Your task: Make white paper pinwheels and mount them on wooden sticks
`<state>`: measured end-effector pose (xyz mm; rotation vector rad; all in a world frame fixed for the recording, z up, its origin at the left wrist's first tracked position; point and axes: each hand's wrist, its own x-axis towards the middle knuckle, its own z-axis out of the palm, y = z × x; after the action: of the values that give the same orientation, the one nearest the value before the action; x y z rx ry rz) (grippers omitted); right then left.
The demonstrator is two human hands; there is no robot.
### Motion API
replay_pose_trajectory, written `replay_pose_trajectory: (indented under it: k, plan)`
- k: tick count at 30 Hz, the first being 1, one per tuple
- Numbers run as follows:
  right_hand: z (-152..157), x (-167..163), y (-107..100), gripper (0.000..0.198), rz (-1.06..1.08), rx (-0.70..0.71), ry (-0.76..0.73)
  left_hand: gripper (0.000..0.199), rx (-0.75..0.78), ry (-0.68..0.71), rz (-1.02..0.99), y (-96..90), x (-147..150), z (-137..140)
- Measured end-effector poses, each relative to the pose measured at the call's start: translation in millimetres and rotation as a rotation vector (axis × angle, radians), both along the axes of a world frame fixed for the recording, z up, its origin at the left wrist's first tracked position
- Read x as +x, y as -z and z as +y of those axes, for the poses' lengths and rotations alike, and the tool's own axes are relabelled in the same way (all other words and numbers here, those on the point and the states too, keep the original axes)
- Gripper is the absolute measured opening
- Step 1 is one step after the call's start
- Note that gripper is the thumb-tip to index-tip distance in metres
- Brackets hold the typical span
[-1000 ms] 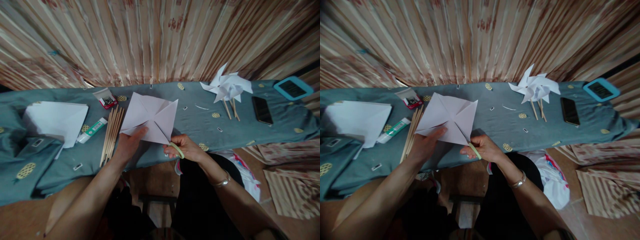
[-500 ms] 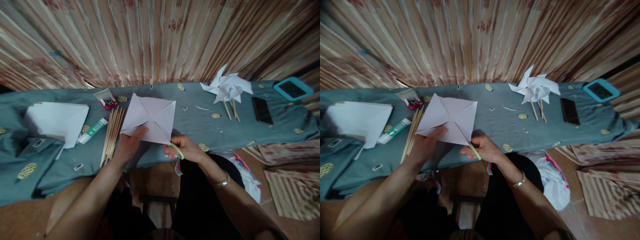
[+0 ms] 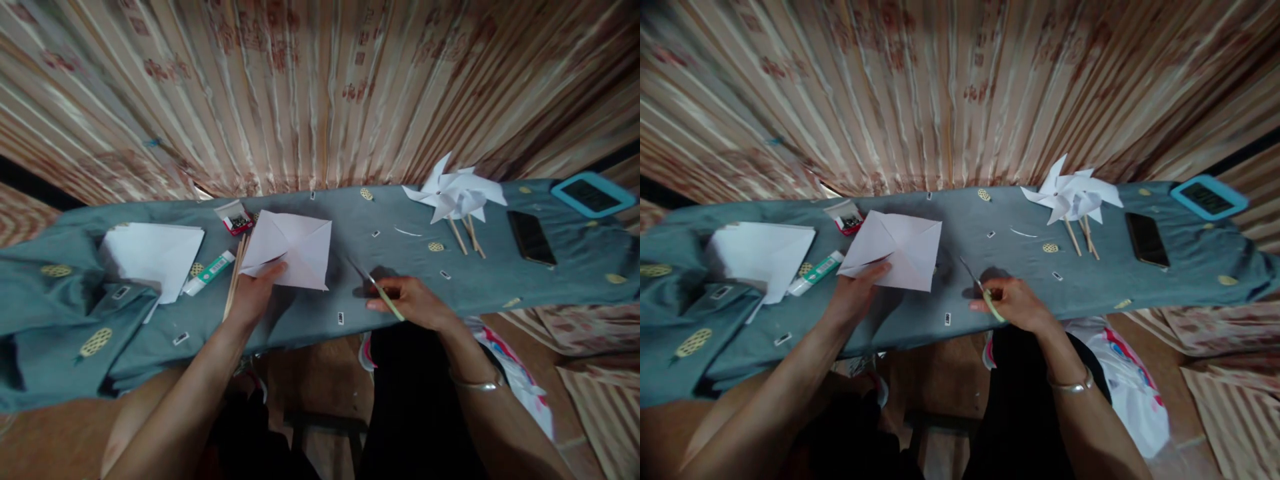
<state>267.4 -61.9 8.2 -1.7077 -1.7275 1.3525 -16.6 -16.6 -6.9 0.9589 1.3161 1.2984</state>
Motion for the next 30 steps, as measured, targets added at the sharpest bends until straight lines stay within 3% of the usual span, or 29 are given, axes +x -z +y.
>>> replay_pose_trajectory:
  k: [2, 4, 11, 14, 16, 18, 22, 25, 30]
  plan:
    - [2, 8, -2, 0.038, -0.15, 0.157, 0.152, 0.05, -0.002, 0.056, -0.084, 0.8, 2, -5]
    - [4, 10, -4, 0.041, -0.246, 0.228, 0.241, 0.055, -0.043, 0.127, -0.135, 1.2, 5, -10]
    - [12, 3, -5, 0.054, -0.364, 0.225, 0.292, 0.047, -0.158, 0.303, 0.074, 0.0, 4, -11]
    - [13, 4, -3, 0.05, -0.417, 0.24, 0.29, 0.065, -0.13, 0.387, 0.158, 4.4, -6, -1]
    - [13, 5, -2, 0.046, -0.438, 0.258, 0.288, 0.083, -0.06, 0.356, 0.242, 8.6, -13, 4]
    - [13, 6, -1, 0.043, -0.46, 0.282, 0.288, 0.086, 0.049, 0.303, 0.354, 11.9, -18, 7]
    - [11, 6, -2, 0.039, -0.488, 0.306, 0.269, 0.063, 0.363, 0.258, 0.787, 13.3, -21, 3]
    - [11, 3, -2, 0.04, -0.502, 0.304, 0.257, 0.042, 0.578, 0.353, 1.017, 13.2, -14, -5]
    - [16, 1, 3, 0.046, -0.666, 0.376, 0.289, 0.031, 0.698, 0.608, 1.057, 19.4, -1, -15]
